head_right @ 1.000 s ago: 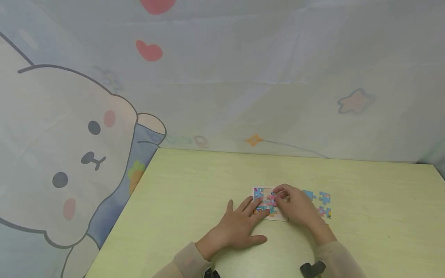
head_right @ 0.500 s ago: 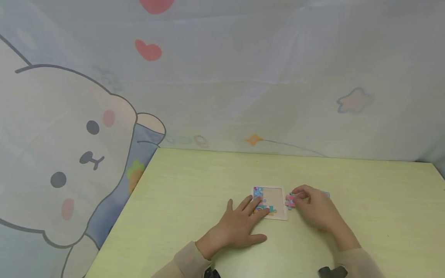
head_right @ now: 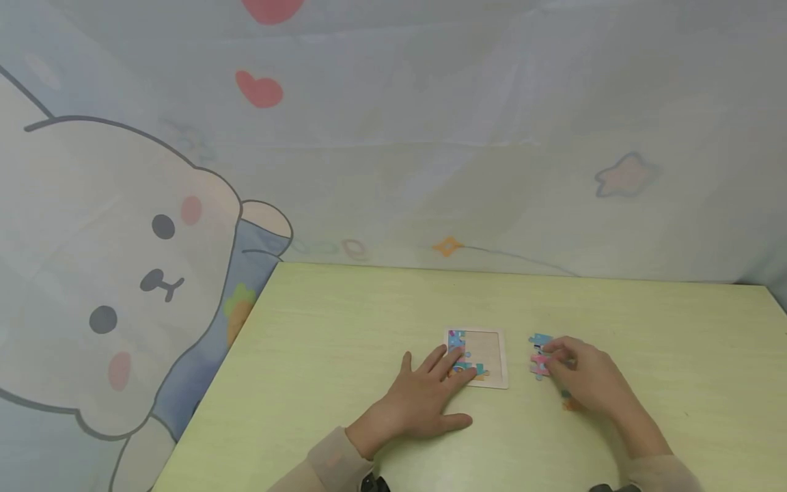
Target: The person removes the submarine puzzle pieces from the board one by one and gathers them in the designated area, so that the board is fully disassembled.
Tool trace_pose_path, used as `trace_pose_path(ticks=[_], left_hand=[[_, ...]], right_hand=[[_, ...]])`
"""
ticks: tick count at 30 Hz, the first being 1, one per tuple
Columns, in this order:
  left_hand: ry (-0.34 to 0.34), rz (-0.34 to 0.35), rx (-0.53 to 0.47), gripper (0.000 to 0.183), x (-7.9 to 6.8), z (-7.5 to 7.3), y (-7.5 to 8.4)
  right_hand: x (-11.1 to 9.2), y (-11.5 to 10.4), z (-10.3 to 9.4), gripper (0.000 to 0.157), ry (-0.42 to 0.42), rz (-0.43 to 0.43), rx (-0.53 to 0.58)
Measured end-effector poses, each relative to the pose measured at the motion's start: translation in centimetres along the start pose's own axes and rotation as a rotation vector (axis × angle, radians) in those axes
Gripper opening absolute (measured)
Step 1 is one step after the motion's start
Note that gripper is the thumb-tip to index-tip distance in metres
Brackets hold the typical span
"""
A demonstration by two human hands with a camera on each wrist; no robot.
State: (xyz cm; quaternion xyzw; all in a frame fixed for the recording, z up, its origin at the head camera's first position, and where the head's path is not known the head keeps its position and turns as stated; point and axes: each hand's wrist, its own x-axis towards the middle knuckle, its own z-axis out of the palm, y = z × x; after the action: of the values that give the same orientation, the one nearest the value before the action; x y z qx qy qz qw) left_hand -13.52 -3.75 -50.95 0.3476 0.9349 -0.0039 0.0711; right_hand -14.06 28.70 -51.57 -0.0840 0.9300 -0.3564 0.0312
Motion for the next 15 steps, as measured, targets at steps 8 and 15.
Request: trace_pose_path(ticks=[8,15], left_hand=[[-0.008,0.008,0.003,0.073,-0.37,0.01,0.08],[-0.006,0.013,0.018,0.072,-0.85,-0.08,0.13]], right_hand=[[-0.55,-0.04,0.20,0.023,0.027,0.008,-0.029],[-0.86,-0.27,0.48,0.023,0.051,0.028,-0.049]])
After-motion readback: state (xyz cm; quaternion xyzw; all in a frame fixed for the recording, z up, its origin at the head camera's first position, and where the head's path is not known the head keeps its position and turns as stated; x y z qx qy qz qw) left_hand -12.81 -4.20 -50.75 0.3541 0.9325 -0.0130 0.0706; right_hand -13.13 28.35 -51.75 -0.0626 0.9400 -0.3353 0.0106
